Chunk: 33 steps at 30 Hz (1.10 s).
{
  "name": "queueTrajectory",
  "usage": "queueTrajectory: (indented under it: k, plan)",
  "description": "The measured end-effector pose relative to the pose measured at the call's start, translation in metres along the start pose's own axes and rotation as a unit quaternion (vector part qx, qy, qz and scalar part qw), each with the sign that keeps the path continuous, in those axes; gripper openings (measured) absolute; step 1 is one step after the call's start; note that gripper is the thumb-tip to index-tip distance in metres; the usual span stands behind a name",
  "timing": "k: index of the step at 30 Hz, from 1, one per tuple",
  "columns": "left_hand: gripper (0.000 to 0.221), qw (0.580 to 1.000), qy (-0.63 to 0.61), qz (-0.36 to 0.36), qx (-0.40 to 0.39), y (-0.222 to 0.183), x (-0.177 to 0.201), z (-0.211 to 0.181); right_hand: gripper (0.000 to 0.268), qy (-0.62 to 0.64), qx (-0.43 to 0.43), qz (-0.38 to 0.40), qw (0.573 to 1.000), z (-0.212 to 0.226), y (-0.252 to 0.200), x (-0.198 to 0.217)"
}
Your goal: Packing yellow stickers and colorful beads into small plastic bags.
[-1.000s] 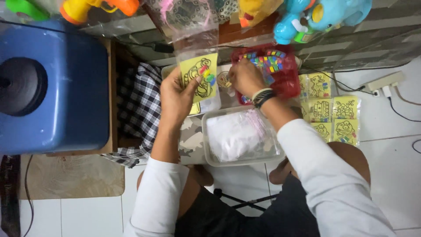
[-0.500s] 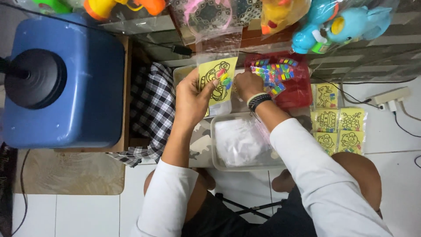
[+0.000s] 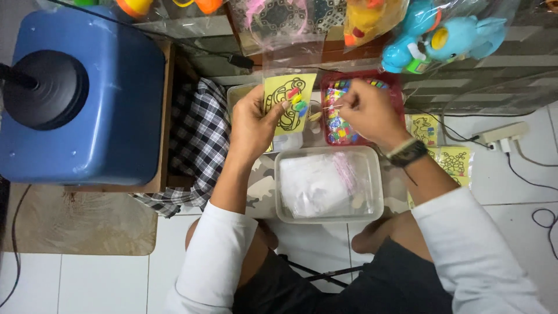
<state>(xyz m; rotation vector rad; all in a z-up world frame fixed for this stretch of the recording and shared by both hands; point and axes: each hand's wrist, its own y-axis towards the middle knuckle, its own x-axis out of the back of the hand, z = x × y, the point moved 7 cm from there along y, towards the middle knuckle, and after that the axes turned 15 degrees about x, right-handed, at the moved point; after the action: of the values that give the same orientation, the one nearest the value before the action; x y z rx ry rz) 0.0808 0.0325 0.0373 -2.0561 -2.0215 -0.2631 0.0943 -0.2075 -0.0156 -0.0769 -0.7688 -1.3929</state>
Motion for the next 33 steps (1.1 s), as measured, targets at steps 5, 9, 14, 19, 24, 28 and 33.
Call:
queueTrajectory:
  k: [5,9,14,19,24,28,33]
  plan:
    - [0.021,0.999,0.039,0.028,0.004,-0.004,-0.017,0.002,0.008,0.074,0.102,-0.081,0.989,0.073,-0.006,0.050]
    - [0.018,0.994,0.098,0.056,0.005,-0.004,-0.034,0.003,0.014,0.094,0.188,-0.116,0.971,0.097,-0.009,0.068]
    - [0.012,0.980,0.151,0.128,-0.012,-0.010,-0.055,-0.002,0.022,0.136,0.170,-0.121,0.968,0.100,-0.015,0.076]
    - [0.012,0.973,0.164,0.158,-0.022,-0.012,-0.069,-0.006,0.021,0.092,0.194,-0.101,0.971,0.107,-0.015,0.081]
    - [0.012,0.970,0.150,0.187,0.032,-0.014,-0.081,0.000,0.012,0.051,0.187,-0.074,0.978,0.104,-0.014,0.080]
    - [0.013,0.971,0.139,0.191,0.031,-0.015,-0.084,0.002,0.009,0.075,0.161,-0.069,0.982,0.096,-0.016,0.075]
    - [0.014,0.972,0.053,0.221,0.054,-0.017,-0.086,0.006,0.007,-0.004,0.136,-0.053,0.989,0.084,-0.017,0.061]
